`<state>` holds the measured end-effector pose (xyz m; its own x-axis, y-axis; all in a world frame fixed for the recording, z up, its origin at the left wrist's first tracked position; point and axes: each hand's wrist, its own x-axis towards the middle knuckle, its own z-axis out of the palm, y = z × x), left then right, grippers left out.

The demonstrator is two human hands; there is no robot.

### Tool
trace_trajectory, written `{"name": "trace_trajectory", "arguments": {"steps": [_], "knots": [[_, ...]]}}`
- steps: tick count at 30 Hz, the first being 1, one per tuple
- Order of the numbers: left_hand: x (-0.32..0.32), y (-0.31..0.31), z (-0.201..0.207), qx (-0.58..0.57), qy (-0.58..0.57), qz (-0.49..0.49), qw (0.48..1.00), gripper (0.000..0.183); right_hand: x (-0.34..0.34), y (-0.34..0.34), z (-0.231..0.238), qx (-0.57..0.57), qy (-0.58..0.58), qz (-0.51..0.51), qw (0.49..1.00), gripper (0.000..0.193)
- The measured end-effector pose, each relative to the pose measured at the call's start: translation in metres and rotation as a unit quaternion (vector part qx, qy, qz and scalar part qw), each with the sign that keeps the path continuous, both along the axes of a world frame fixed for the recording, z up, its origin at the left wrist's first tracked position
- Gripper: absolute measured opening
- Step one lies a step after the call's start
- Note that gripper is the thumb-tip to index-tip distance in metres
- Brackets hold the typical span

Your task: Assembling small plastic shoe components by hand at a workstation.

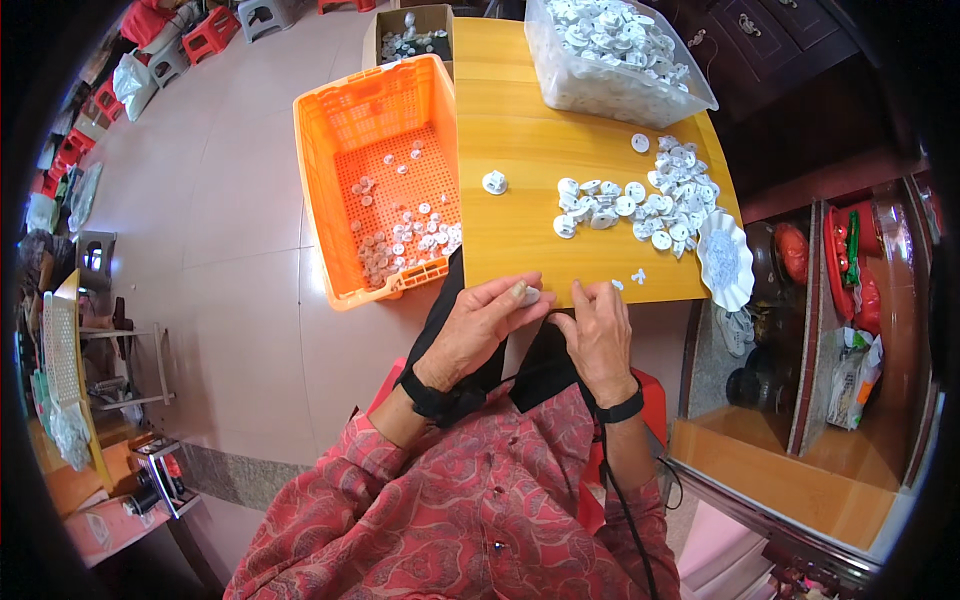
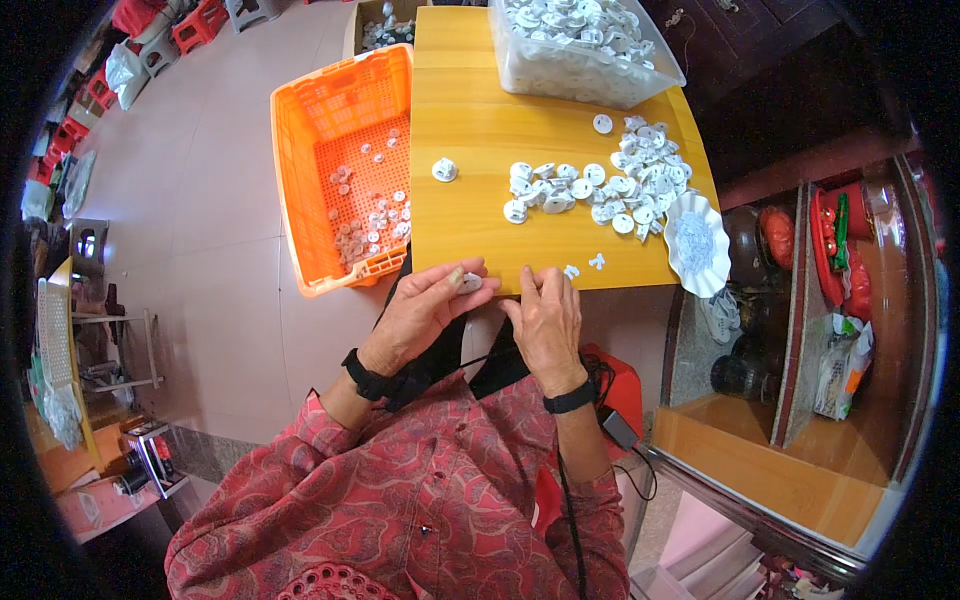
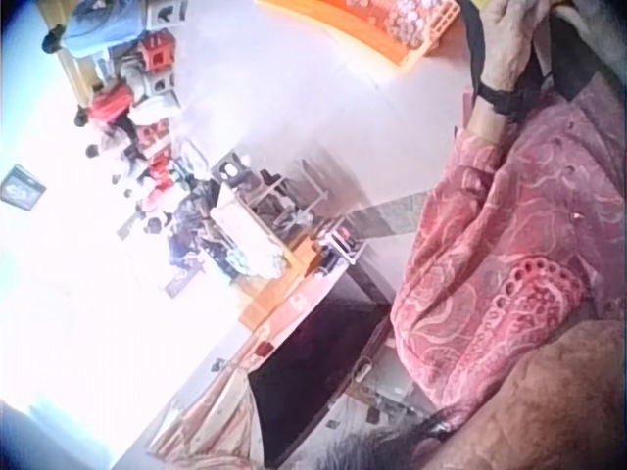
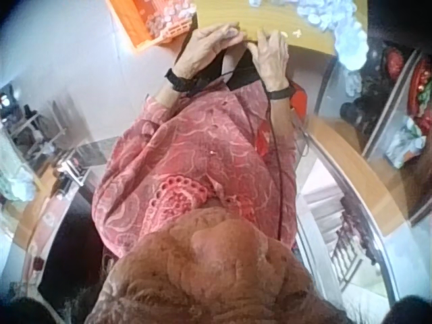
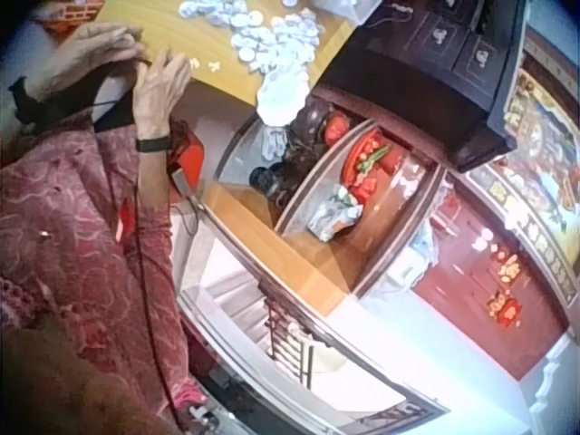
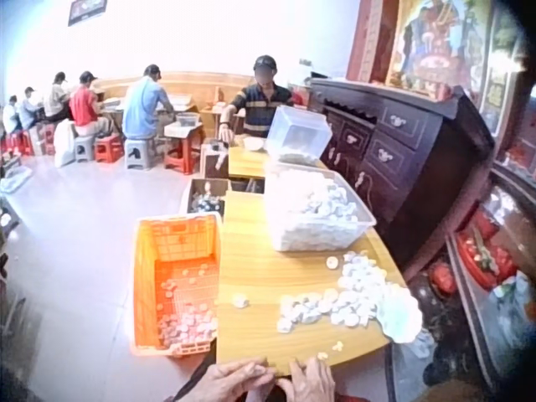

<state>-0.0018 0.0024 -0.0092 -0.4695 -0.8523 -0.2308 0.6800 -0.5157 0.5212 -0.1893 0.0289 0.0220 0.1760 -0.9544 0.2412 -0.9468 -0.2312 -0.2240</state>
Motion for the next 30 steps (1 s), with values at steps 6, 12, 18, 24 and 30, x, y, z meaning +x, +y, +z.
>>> {"name": "trace_trajectory", "arguments": {"steps": [6, 12, 18, 24, 30], "knots": [[0.003, -0.002, -0.001, -0.003, 0.042, 0.002, 0.999, 0.035, 0.004, 0.004, -0.011, -0.034, -0.014, 0.001, 0.999, 0.018], [0.003, -0.002, 0.003, -0.012, 0.046, -0.005, 0.999, 0.037, 0.006, 0.006, -0.011, -0.055, 0.002, 0.001, 0.998, 0.005], [0.004, -0.001, 0.003, -0.026, -0.013, -0.023, 0.999, 0.029, 0.013, 0.008, 0.003, -0.044, -0.125, -0.027, 0.991, 0.007], [0.002, 0.0, 0.003, -0.013, 0.0, -0.017, 1.0, 0.029, 0.021, 0.006, 0.015, 0.01, -0.284, -0.056, 0.957, 0.009], [0.007, -0.001, 0.0, -0.012, 0.011, -0.017, 1.0, 0.033, 0.029, 0.007, 0.026, -0.007, -0.344, -0.059, 0.937, 0.009]]}}
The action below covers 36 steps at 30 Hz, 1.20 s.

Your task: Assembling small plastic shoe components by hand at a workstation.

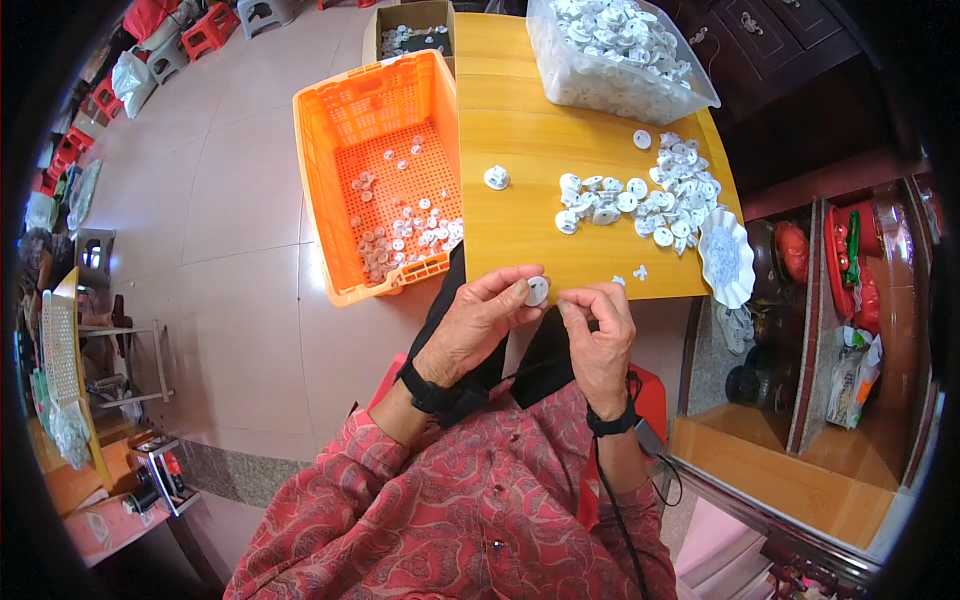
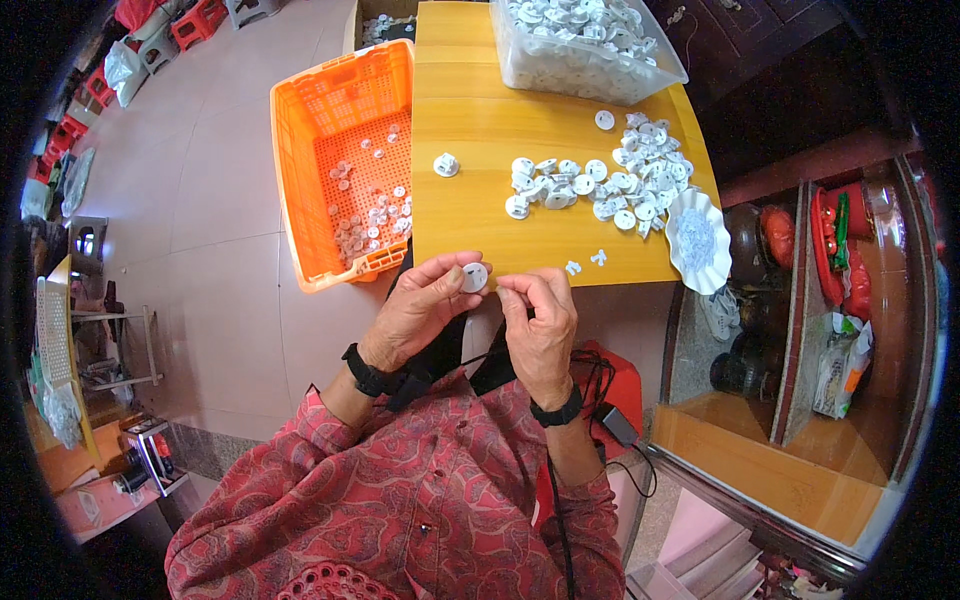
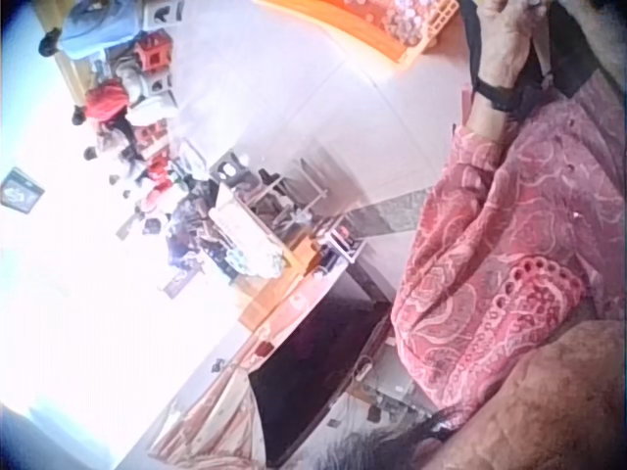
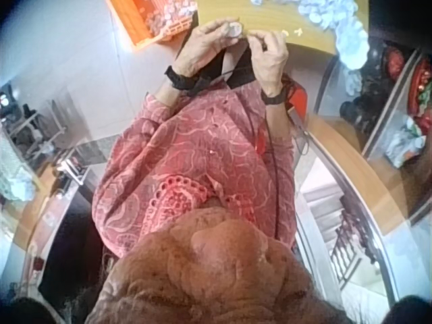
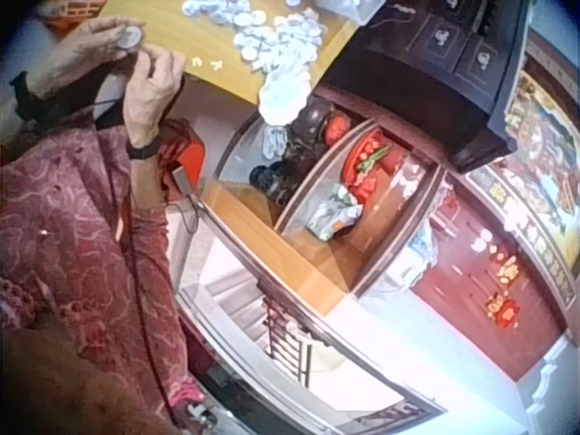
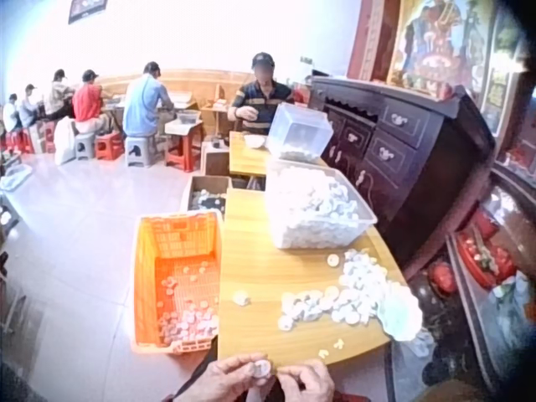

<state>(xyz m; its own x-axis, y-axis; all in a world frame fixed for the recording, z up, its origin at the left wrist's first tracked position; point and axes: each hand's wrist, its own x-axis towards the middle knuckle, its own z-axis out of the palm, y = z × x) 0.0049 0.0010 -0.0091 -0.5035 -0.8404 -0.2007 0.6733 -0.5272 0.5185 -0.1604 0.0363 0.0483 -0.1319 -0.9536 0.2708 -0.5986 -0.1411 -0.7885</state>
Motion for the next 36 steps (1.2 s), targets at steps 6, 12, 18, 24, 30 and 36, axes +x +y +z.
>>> {"name": "trace_trajectory", "arguments": {"steps": [6, 12, 18, 24, 30, 36], "knots": [[-0.002, 0.001, -0.005, 0.012, 0.038, 0.002, 0.999, 0.033, 0.008, 0.003, -0.001, 0.014, -0.107, -0.015, 0.994, 0.009], [-0.003, 0.001, -0.008, 0.002, 0.045, -0.001, 0.999, 0.031, 0.011, 0.005, -0.009, 0.04, -0.203, -0.035, 0.978, 0.009], [-0.003, 0.002, -0.006, 0.009, 0.055, -0.002, 0.998, 0.03, 0.011, 0.006, -0.001, 0.013, -0.108, -0.035, 0.993, 0.009], [-0.003, 0.002, -0.006, 0.007, 0.059, 0.006, 0.998, 0.03, 0.015, 0.008, 0.005, -0.009, -0.037, -0.028, 0.999, 0.008], [-0.003, 0.002, -0.006, 0.006, 0.059, 0.001, 0.998, 0.03, 0.017, 0.007, 0.001, -0.033, -0.035, -0.019, 0.999, 0.009], [-0.003, 0.003, -0.006, -0.006, 0.051, 0.002, 0.999, 0.03, 0.019, 0.008, -0.003, -0.055, 0.0, -0.017, 0.998, 0.011]]}}
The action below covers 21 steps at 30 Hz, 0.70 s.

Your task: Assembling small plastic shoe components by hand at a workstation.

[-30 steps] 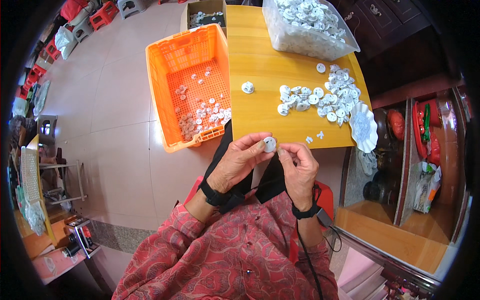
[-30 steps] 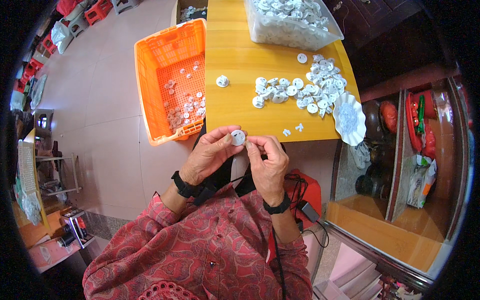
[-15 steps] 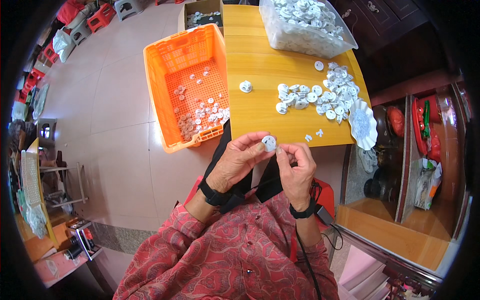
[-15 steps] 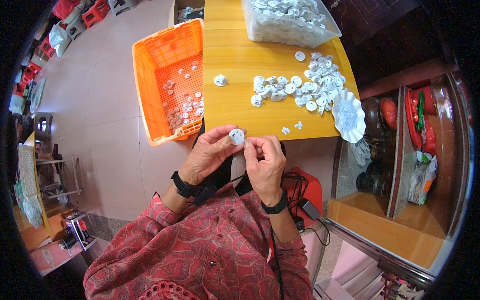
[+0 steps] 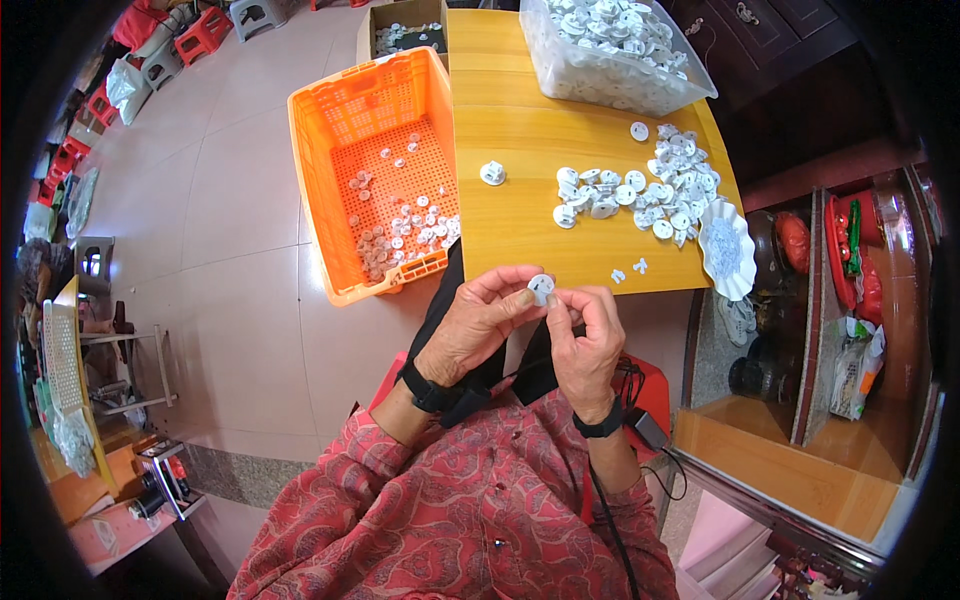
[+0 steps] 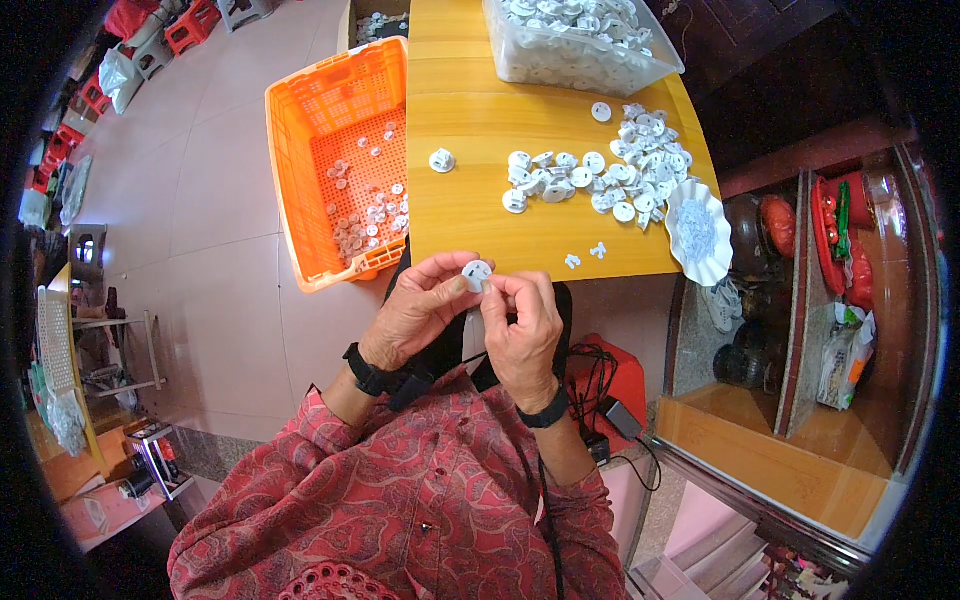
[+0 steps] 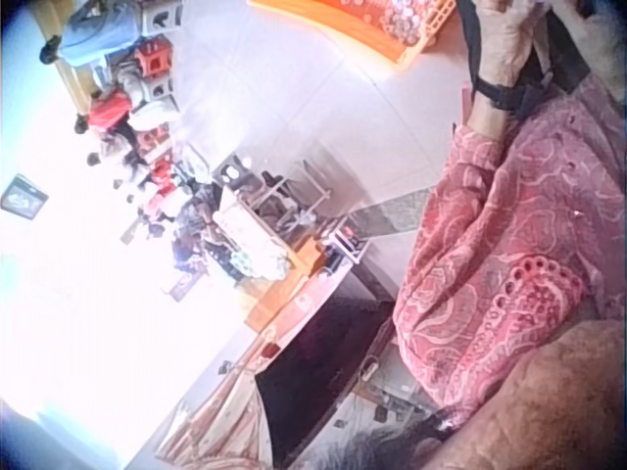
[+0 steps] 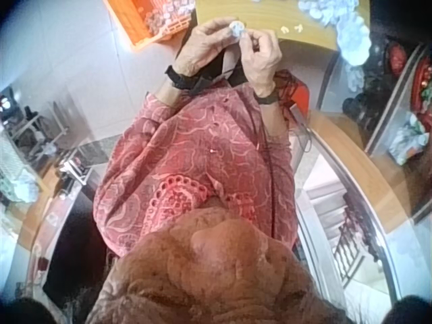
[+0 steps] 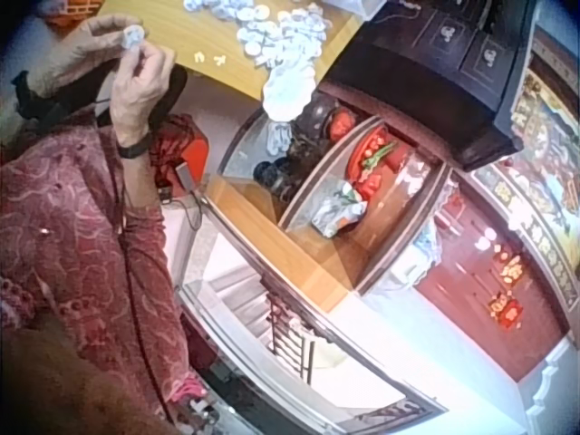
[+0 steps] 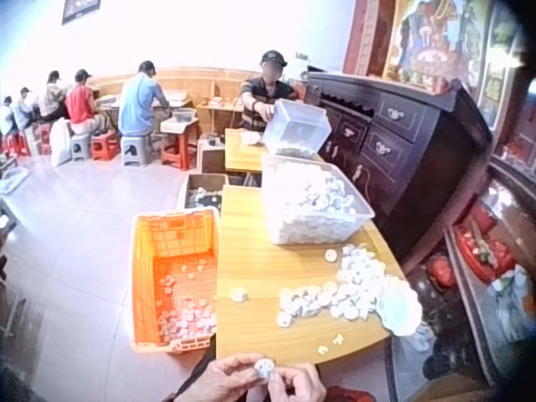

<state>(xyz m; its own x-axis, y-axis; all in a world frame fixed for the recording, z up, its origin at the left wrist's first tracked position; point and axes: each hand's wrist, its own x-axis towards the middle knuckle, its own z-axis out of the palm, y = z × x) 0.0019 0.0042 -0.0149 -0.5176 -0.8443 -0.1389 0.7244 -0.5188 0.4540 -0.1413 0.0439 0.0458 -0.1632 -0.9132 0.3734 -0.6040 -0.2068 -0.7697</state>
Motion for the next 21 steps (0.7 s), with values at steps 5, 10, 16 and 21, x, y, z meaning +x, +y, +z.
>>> {"name": "trace_trajectory", "arguments": {"steps": [5, 10, 16, 21], "knots": [[0.0, 0.001, 0.003, -0.032, -0.041, 0.017, 0.999, 0.031, 0.003, 0.001, -0.005, -0.01, 0.023, -0.002, 1.0, 0.013], [-0.001, 0.001, 0.005, -0.056, -0.091, 0.026, 0.994, 0.031, 0.003, 0.0, -0.011, -0.026, 0.055, 0.002, 0.998, 0.015], [0.0, 0.001, 0.004, -0.08, -0.118, 0.033, 0.989, 0.03, 0.001, -0.001, -0.007, 0.0, 0.034, 0.024, 0.999, 0.013], [0.002, 0.001, 0.006, -0.082, -0.117, 0.035, 0.989, 0.029, 0.001, -0.002, 0.0, 0.008, 0.001, 0.041, 0.999, 0.009]]}}
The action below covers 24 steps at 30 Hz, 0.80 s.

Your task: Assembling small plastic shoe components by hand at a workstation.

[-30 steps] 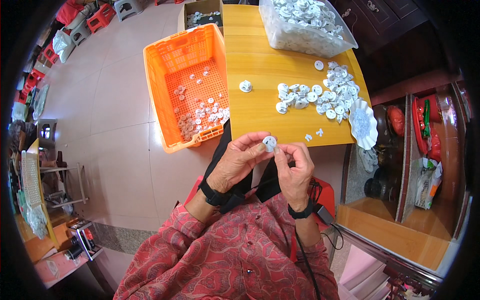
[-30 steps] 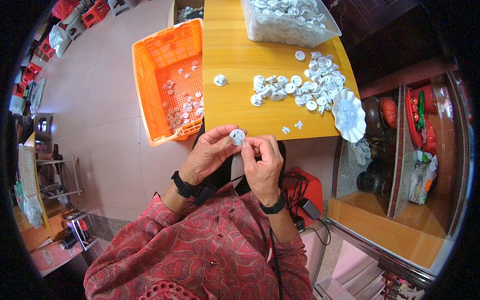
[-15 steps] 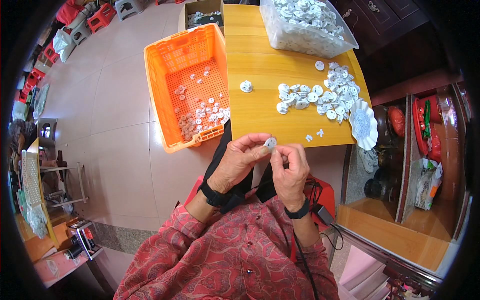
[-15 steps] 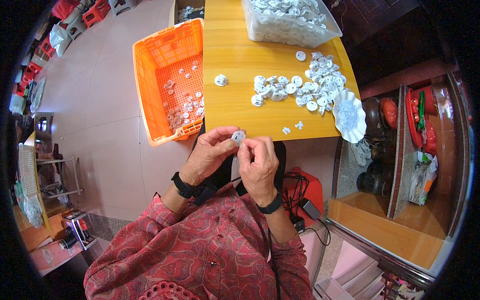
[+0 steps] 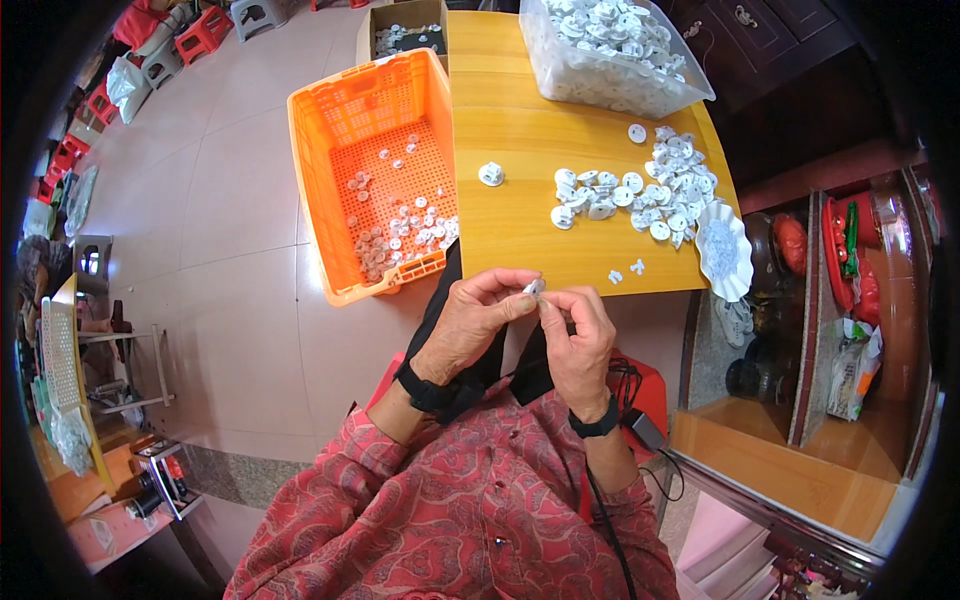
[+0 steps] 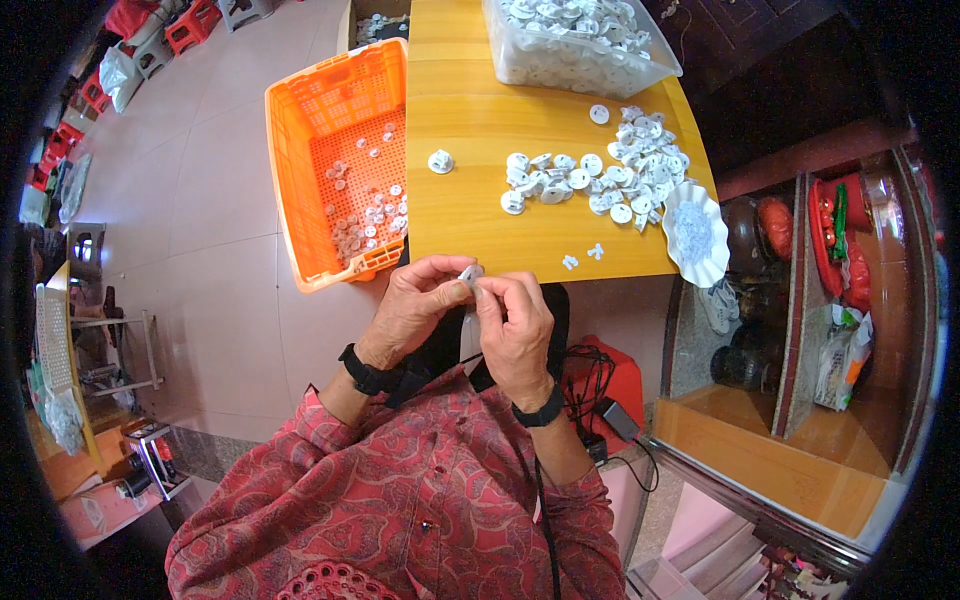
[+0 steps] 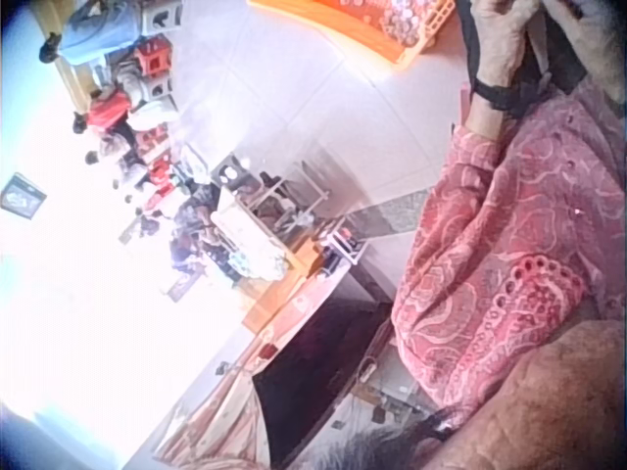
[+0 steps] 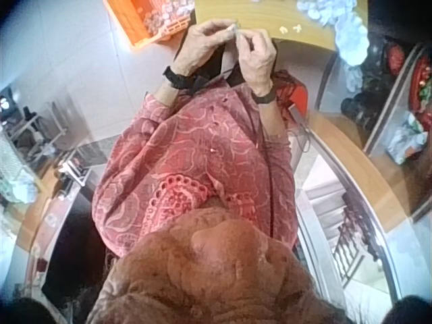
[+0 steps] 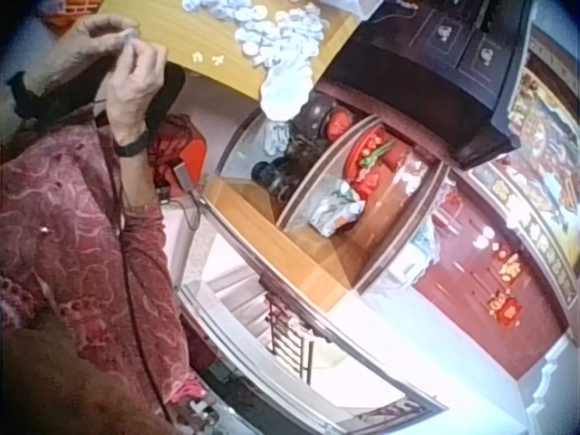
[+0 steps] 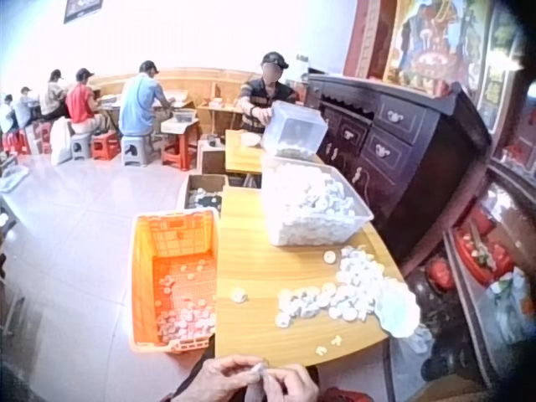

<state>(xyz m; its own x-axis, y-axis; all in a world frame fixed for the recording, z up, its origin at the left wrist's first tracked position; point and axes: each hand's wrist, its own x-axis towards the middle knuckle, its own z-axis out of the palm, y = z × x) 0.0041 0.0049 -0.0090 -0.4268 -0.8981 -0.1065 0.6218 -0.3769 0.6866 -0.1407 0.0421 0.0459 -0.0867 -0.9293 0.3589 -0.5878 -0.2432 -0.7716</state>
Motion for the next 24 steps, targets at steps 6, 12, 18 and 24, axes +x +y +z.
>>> {"name": "trace_trajectory", "arguments": {"steps": [6, 12, 18, 24], "knots": [[0.0, -0.001, 0.007, 0.054, 0.034, 0.002, 0.998, 0.028, -0.005, 0.002, -0.014, 0.078, -0.158, -0.007, 0.984, 0.007], [0.0, 0.0, 0.003, 0.06, 0.034, 0.007, 0.998, 0.028, -0.002, 0.0, -0.007, 0.051, -0.067, -0.002, 0.996, 0.007], [-0.002, -0.001, 0.003, 0.043, -0.001, 0.007, 0.999, 0.028, 0.0, -0.004, -0.009, 0.018, -0.017, 0.003, 1.0, 0.008], [0.013, -0.012, 0.001, 0.048, -0.025, 0.097, 0.994, 0.023, -0.011, -0.018, -0.003, 0.042, -0.015, 0.011, 0.999, 0.006]]}}
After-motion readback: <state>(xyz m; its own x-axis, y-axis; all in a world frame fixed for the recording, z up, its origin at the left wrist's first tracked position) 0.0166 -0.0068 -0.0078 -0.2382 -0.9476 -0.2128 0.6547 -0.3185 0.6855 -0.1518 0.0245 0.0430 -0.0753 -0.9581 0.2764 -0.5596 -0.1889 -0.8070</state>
